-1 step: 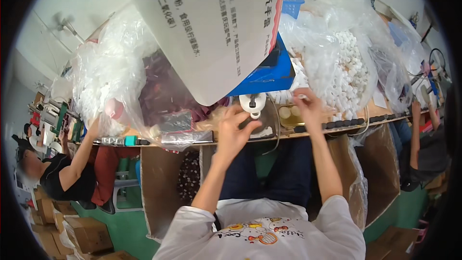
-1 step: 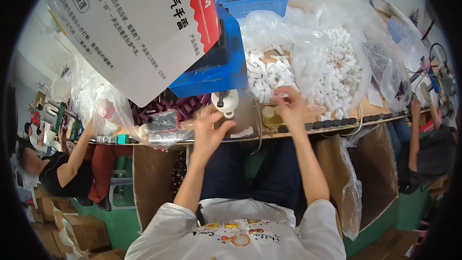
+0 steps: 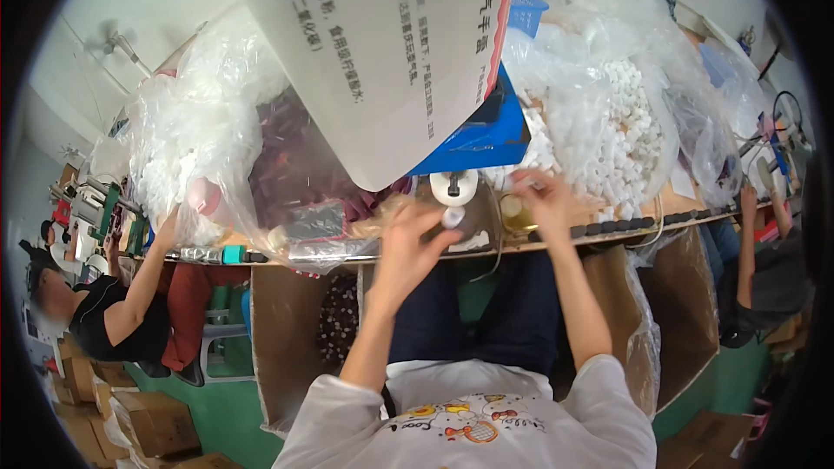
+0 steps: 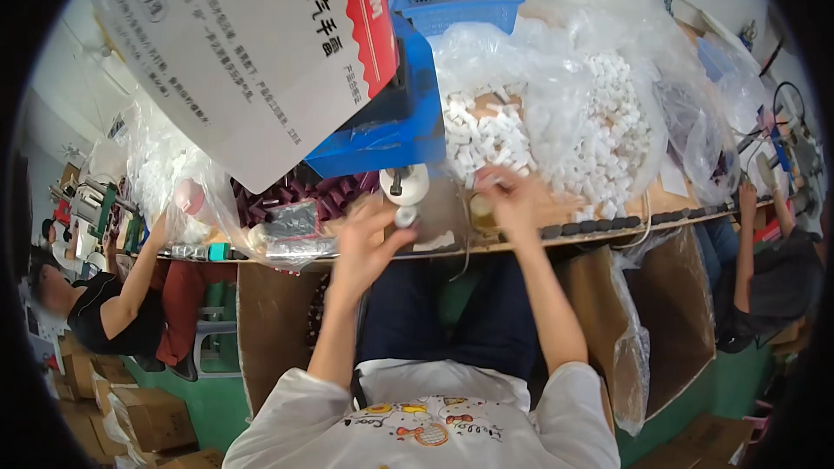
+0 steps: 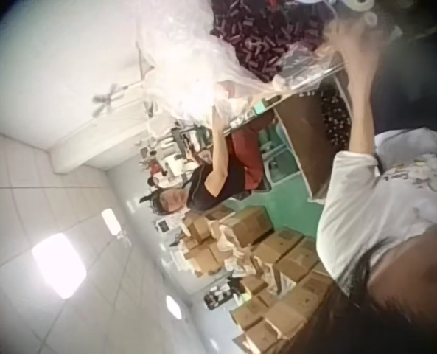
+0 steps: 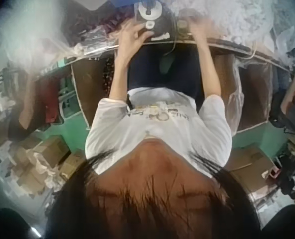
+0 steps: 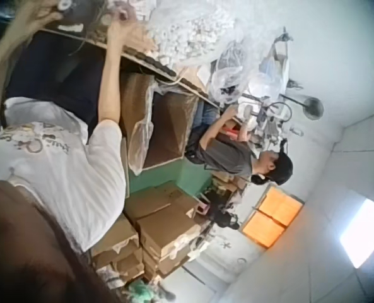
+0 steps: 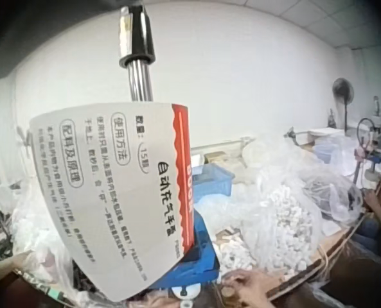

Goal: The person assembles plastic components by taking pieces from the table, positioning them on a press machine fixture, and pressing them together by hand.

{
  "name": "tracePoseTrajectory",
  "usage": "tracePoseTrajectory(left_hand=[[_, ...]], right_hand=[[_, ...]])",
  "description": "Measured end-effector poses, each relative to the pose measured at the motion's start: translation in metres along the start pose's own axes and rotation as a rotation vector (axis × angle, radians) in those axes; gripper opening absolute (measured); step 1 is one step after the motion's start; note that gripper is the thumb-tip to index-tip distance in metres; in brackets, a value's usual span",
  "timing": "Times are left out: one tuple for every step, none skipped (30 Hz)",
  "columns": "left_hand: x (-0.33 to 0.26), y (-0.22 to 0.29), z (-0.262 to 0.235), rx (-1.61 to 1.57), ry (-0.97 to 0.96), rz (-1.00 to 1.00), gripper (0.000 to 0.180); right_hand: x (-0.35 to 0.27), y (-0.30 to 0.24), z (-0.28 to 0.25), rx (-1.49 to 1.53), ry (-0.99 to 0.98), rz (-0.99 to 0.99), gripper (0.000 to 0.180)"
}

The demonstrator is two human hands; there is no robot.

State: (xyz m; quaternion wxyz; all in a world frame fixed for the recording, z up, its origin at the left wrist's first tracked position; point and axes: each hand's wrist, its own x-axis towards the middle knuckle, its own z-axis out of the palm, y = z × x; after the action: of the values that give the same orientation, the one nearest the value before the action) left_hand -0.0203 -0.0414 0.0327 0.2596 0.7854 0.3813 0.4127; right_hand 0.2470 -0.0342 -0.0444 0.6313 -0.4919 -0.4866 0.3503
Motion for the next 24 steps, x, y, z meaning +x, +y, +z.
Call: tracePoseTrajectory(left_hand=[[-0.009,-0.006,-0.02,0.12,-0.046,-0.089,0.028],[-0.031,-0.006,-0.05,0.25,-0.088,-0.183,0.029],[-0.047,-0.002,-0.082,0.408,-0.197,-0.314,0.031],[-0.062,0.004,-0.109,0.578,-0.299,-0.449,0.034],[-0.075,0.0,-0.117,0.754,-0.18,-0.437,0.036],[-0.083,-0.006,-0.12,0.924,-0.06,-0.418,0.038],[-0.075,-0.011,-0.12,0.801,0.005,-0.528,0.031],[-0.067,-0.032,-0.117,0.638,0.092,-0.432,0.026],[-0.057,-0.053,-0.112,0.472,0.178,-0.336,0.02],[-0.032,-0.052,-0.093,0.477,0.138,-0.216,0.019],[-0.022,-0.083,-0.083,0.45,0.143,-0.029,0.021],[-0.012,-0.09,-0.075,0.438,0.133,-0.023,0.021],[-0.005,-0.095,-0.069,0.511,0.106,0.056,0.022],[0.002,-0.098,-0.062,0.57,0.068,0.149,0.023],[0.004,-0.098,-0.059,0.577,0.048,0.153,0.025],[0.002,-0.107,-0.061,0.589,0.044,0.141,0.027],[0.002,-0.106,-0.062,0.586,0.036,0.141,0.031],[0.003,-0.106,-0.065,0.587,0.03,0.14,0.035],[0.004,-0.103,-0.067,0.574,0.105,0.188,0.036],[0.003,-0.099,-0.067,0.513,0.178,0.169,0.035],[-0.003,-0.092,-0.063,0.349,0.17,0.042,0.031],[-0.004,-0.081,-0.059,0.195,0.166,-0.077,0.027],[-0.014,-0.08,-0.056,-0.04,0.137,-0.14,0.028],[-0.02,-0.075,-0.047,-0.281,0.11,-0.198,0.03]], right_hand=[[-0.002,-0.002,0.013,-0.041,-0.034,0.071,0.015],[-0.009,-0.009,0.03,-0.074,-0.073,0.143,0.017],[-0.014,-0.01,0.041,-0.034,-0.115,0.08,0.018],[-0.015,-0.01,0.055,0.018,-0.165,0.013,0.02],[-0.016,-0.008,0.065,-0.079,-0.196,-0.019,0.019],[-0.016,-0.007,0.07,-0.076,-0.189,-0.017,0.019],[-0.017,-0.007,0.077,-0.22,-0.2,-0.061,0.019],[-0.017,-0.009,0.084,-0.36,-0.217,-0.109,0.019],[-0.019,-0.027,0.093,-0.311,-0.224,-0.135,0.02],[-0.019,-0.022,0.09,-0.33,-0.212,-0.128,0.02],[-0.018,-0.018,0.091,-0.418,-0.17,-0.278,0.022],[-0.016,-0.016,0.09,-0.509,-0.117,-0.424,0.023],[-0.015,-0.027,0.092,-0.512,-0.167,-0.344,0.023],[-0.012,-0.031,0.091,-0.524,-0.182,-0.229,0.02],[-0.017,-0.027,0.094,-0.539,-0.108,-0.36,0.019],[-0.02,-0.022,0.1,-0.55,-0.037,-0.499,0.018],[-0.024,-0.016,0.103,-0.534,-0.005,-0.464,0.019],[-0.025,-0.01,0.104,-0.514,0.025,-0.431,0.019],[-0.026,-0.013,0.103,-0.533,-0.002,-0.406,0.019],[-0.026,-0.018,0.095,-0.538,0.008,-0.402,0.019],[-0.023,-0.022,0.08,-0.351,-0.104,-0.211,0.019],[-0.019,-0.026,0.069,-0.151,-0.212,-0.032,0.021],[-0.019,-0.037,0.05,-0.373,-0.107,-0.107,0.023],[-0.022,-0.021,0.013,-0.394,0.085,-0.039,0.021]])
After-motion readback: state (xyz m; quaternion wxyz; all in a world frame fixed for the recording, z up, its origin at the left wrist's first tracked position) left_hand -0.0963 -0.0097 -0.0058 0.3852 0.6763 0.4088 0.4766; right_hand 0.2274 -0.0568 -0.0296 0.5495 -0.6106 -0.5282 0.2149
